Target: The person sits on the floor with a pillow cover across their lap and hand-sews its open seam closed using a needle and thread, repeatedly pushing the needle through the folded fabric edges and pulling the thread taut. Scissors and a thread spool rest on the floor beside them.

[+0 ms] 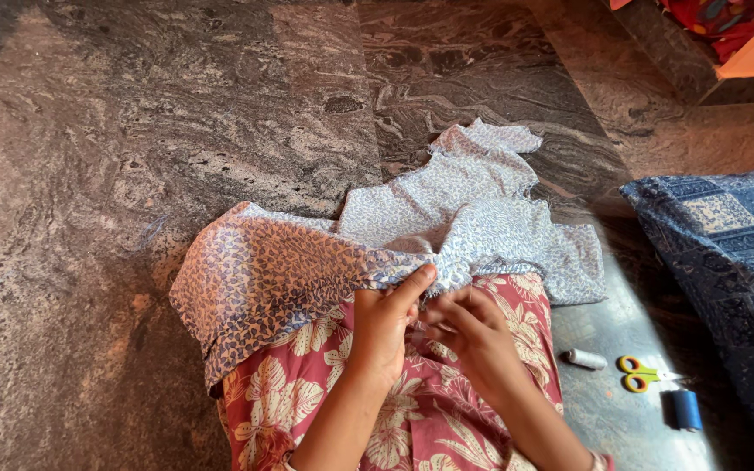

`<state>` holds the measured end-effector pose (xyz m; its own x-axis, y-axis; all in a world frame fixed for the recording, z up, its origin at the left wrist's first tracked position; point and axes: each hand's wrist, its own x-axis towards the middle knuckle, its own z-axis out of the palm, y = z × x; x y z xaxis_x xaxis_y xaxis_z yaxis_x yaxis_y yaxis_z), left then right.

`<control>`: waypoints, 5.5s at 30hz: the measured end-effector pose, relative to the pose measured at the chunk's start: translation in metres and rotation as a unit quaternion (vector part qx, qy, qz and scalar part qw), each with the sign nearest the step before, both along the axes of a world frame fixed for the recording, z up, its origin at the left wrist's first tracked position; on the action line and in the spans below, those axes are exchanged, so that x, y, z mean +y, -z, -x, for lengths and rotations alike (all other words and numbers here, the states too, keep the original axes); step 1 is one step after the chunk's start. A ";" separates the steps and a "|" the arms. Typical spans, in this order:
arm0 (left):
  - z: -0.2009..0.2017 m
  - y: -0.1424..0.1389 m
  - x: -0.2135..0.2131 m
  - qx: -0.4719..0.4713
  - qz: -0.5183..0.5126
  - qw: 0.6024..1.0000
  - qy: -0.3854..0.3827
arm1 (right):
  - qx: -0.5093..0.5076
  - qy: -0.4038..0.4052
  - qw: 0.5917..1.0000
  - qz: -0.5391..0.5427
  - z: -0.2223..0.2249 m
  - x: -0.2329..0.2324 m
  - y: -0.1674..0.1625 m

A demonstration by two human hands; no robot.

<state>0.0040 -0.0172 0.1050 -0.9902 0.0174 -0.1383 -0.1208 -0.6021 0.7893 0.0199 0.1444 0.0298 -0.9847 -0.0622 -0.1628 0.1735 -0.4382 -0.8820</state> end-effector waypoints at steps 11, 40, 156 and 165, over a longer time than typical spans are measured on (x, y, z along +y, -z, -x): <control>0.000 -0.008 0.000 0.003 -0.004 1.000 -0.007 | 0.021 0.035 0.994 0.106 0.005 -0.032 -0.039; 0.000 -0.003 0.000 0.026 -0.028 0.999 0.003 | 0.157 0.088 0.983 -0.044 0.011 -0.032 -0.010; -0.003 -0.009 0.000 0.048 0.115 0.992 0.011 | 0.568 0.098 0.532 -0.621 0.013 -0.006 -0.128; 0.002 -0.010 -0.003 0.045 0.116 0.992 0.005 | 0.498 0.168 0.754 -0.394 0.004 0.010 -0.099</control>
<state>0.0015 -0.0203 0.1148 -0.9987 0.0046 -0.0505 -0.0480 -0.4028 0.9140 0.0160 0.1544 0.1285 -0.5810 -0.0538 0.8121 -0.7514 0.4187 -0.5099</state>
